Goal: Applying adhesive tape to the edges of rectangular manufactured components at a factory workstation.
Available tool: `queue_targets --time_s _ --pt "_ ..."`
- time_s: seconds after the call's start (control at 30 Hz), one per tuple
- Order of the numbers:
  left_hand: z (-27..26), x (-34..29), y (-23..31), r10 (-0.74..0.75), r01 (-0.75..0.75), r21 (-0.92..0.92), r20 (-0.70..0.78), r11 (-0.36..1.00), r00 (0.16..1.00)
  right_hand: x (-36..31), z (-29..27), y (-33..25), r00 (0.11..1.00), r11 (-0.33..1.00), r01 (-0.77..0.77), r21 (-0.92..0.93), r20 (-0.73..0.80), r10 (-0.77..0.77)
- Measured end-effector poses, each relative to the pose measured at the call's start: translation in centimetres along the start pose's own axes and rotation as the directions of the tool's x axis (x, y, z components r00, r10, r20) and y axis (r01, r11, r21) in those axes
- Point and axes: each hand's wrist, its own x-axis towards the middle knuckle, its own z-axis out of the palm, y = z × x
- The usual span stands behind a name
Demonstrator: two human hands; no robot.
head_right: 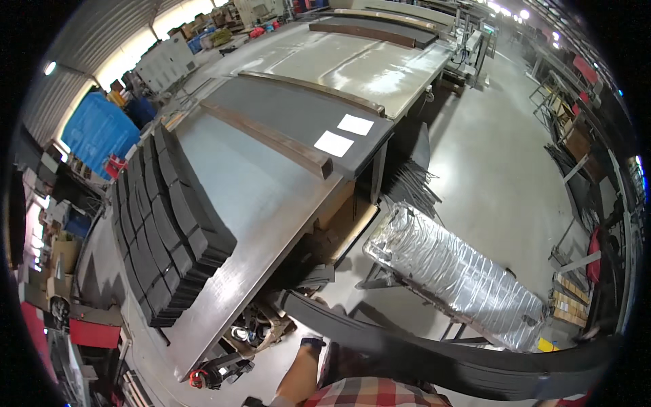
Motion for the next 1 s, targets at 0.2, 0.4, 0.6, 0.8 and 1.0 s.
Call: queue_targets --time_s 0.2,0.4,0.6,0.8,1.0 --pt "4.9 -5.5 0.2 -0.553 0.138 -0.953 0.27 -0.269 0.788 -14.6 11.8 9.5 0.712 0.606 0.468 -0.643 0.681 0.172" --pt "-20.4 -14.2 -5.6 0.176 -0.059 -0.903 -0.147 -0.426 0.973 -35.7 12.9 29.6 0.08 0.629 0.586 -0.511 0.809 0.583" --pt "-20.4 -17.1 -9.8 0.187 -0.129 -0.942 -0.194 -0.311 0.963 -40.9 12.0 27.2 0.134 0.604 0.633 -0.484 0.837 0.53" --pt "-21.2 -17.3 -11.6 0.167 -0.163 -0.936 -0.222 -0.311 0.96 -43.6 13.7 25.5 0.143 0.567 0.67 -0.48 0.832 0.535" --pt "4.3 -15.8 -17.1 -0.239 0.27 -0.556 0.676 -0.786 0.697 -29.4 9.9 15.6 0.553 0.317 0.567 -0.76 0.637 0.537"
